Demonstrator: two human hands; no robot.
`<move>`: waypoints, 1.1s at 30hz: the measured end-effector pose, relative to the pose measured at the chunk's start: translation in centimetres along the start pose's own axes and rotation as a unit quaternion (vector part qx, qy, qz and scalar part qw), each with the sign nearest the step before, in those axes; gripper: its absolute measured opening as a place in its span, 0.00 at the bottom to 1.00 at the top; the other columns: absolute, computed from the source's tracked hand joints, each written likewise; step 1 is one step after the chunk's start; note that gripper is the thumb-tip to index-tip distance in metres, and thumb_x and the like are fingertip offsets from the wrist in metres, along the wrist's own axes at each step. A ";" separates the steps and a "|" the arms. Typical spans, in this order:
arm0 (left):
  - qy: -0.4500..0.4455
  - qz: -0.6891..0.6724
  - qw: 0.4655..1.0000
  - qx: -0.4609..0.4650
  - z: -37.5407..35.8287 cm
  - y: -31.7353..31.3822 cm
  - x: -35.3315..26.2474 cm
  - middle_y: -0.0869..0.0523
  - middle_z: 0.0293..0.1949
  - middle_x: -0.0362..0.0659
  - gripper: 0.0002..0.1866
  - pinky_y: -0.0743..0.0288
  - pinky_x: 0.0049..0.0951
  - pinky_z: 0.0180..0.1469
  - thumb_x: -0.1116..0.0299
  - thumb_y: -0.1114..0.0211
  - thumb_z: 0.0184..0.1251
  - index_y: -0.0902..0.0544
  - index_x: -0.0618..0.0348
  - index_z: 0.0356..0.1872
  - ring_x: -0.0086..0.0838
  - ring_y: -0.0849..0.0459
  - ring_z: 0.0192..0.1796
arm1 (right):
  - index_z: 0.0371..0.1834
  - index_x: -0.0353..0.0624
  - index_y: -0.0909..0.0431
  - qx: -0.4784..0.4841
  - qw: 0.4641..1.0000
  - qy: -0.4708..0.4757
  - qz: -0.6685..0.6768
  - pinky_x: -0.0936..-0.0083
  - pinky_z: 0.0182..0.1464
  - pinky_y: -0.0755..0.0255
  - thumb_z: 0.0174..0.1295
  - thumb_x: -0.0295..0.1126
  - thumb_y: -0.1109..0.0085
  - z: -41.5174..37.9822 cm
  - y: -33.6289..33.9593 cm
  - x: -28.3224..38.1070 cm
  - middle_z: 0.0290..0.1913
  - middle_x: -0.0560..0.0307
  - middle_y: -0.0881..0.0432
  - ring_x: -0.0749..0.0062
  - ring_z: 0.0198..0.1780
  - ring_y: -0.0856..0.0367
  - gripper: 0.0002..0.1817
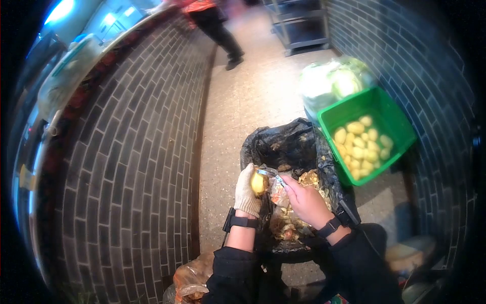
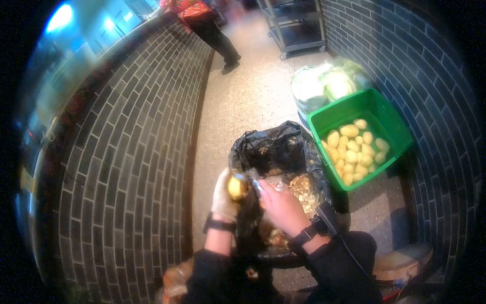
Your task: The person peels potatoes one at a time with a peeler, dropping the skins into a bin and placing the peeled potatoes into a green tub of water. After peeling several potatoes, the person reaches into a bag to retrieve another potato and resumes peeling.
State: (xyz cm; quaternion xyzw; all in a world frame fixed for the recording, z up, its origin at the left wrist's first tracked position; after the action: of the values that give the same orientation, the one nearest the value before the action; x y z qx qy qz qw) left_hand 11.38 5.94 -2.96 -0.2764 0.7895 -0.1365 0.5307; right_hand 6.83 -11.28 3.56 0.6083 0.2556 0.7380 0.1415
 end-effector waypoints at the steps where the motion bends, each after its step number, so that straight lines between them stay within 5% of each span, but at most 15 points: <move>1: 0.002 0.000 1.000 0.000 0.4 0.3 0.3 0.15 0.37 0.42 0.13 0.19 0.30 0.38 0.57 0.38 0.71 0.20 0.56 0.42 0.30 0.15 0.37 | 0.63 0.50 0.27 0.000 1.000 -0.002 0.000 0.55 0.34 0.27 0.72 0.35 0.54 -0.1 -0.1 -0.2 0.27 0.38 0.20 0.44 0.30 0.19 0.18; 3: -0.051 0.040 0.997 -0.043 0.8 1.3 -0.1 0.15 0.36 0.41 0.12 0.20 0.28 0.35 0.59 0.37 0.70 0.20 0.57 0.42 0.28 0.16 0.35 | 0.64 0.50 0.28 -0.009 1.000 0.020 -0.004 0.54 0.34 0.27 0.72 0.35 0.53 -0.2 -0.1 0.0 0.26 0.37 0.21 0.43 0.29 0.20 0.19; 10: -0.030 -0.026 0.994 -0.100 0.6 2.4 0.7 0.16 0.35 0.42 0.11 0.22 0.27 0.33 0.61 0.37 0.69 0.20 0.58 0.42 0.28 0.17 0.33 | 0.66 0.43 0.30 0.030 0.998 -0.021 -0.044 0.54 0.31 0.28 0.72 0.37 0.52 -1.2 -2.8 0.1 0.24 0.37 0.21 0.42 0.26 0.21 0.21; 12: -0.093 -0.030 0.986 -0.136 1.9 4.6 0.6 0.16 0.36 0.42 0.13 0.22 0.30 0.36 0.59 0.38 0.69 0.20 0.58 0.42 0.30 0.17 0.35 | 0.65 0.42 0.30 0.028 0.999 -0.022 -0.041 0.53 0.30 0.28 0.72 0.38 0.52 -1.5 -3.3 0.4 0.23 0.38 0.22 0.43 0.25 0.21 0.21; 19: -0.033 -0.151 0.981 -0.121 0.8 3.2 1.8 0.17 0.36 0.41 0.16 0.22 0.35 0.43 0.53 0.40 0.69 0.20 0.57 0.42 0.33 0.17 0.38 | 0.67 0.41 0.32 0.010 0.998 0.004 -0.054 0.52 0.30 0.27 0.72 0.38 0.53 -2.0 -3.8 1.6 0.24 0.38 0.20 0.43 0.26 0.20 0.23; 25: -0.032 -0.087 0.972 -0.218 0.0 5.9 0.4 0.18 0.27 0.42 0.23 0.20 0.39 0.33 0.39 0.40 0.63 0.22 0.50 0.36 0.35 0.19 0.26 | 0.66 0.45 0.33 0.117 0.991 -0.013 -0.058 0.50 0.31 0.26 0.72 0.39 0.52 -4.0 -6.7 1.0 0.24 0.37 0.20 0.40 0.26 0.19 0.22; 30: -0.059 -0.143 0.973 -0.173 1.0 5.7 -0.6 0.17 0.28 0.43 0.27 0.19 0.39 0.32 0.36 0.41 0.63 0.22 0.52 0.36 0.36 0.18 0.27 | 0.63 0.46 0.30 0.085 0.996 0.010 -0.034 0.50 0.30 0.27 0.72 0.39 0.52 -3.5 -5.4 0.4 0.25 0.39 0.20 0.42 0.25 0.20 0.20; 33: -0.046 -0.159 0.984 -0.069 1.6 4.1 -0.6 0.16 0.29 0.43 0.27 0.18 0.39 0.34 0.36 0.41 0.65 0.22 0.53 0.37 0.36 0.17 0.29 | 0.62 0.47 0.27 0.062 0.997 -0.044 0.000 0.51 0.31 0.28 0.71 0.40 0.51 -2.3 -2.8 -0.1 0.24 0.39 0.20 0.43 0.26 0.20 0.19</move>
State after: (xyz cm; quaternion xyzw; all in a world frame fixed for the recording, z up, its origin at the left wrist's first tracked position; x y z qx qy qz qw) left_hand 11.80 9.72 -5.16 -0.4406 0.7178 -0.1518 0.5174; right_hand 4.31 -9.50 1.63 0.6479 0.2945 0.6931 0.1142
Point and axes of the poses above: each hand's wrist, its own z-axis towards the middle knuckle, its own y-axis out of the back of the hand, x = y × z, the point moved 9 cm from there along z, towards the middle knuckle
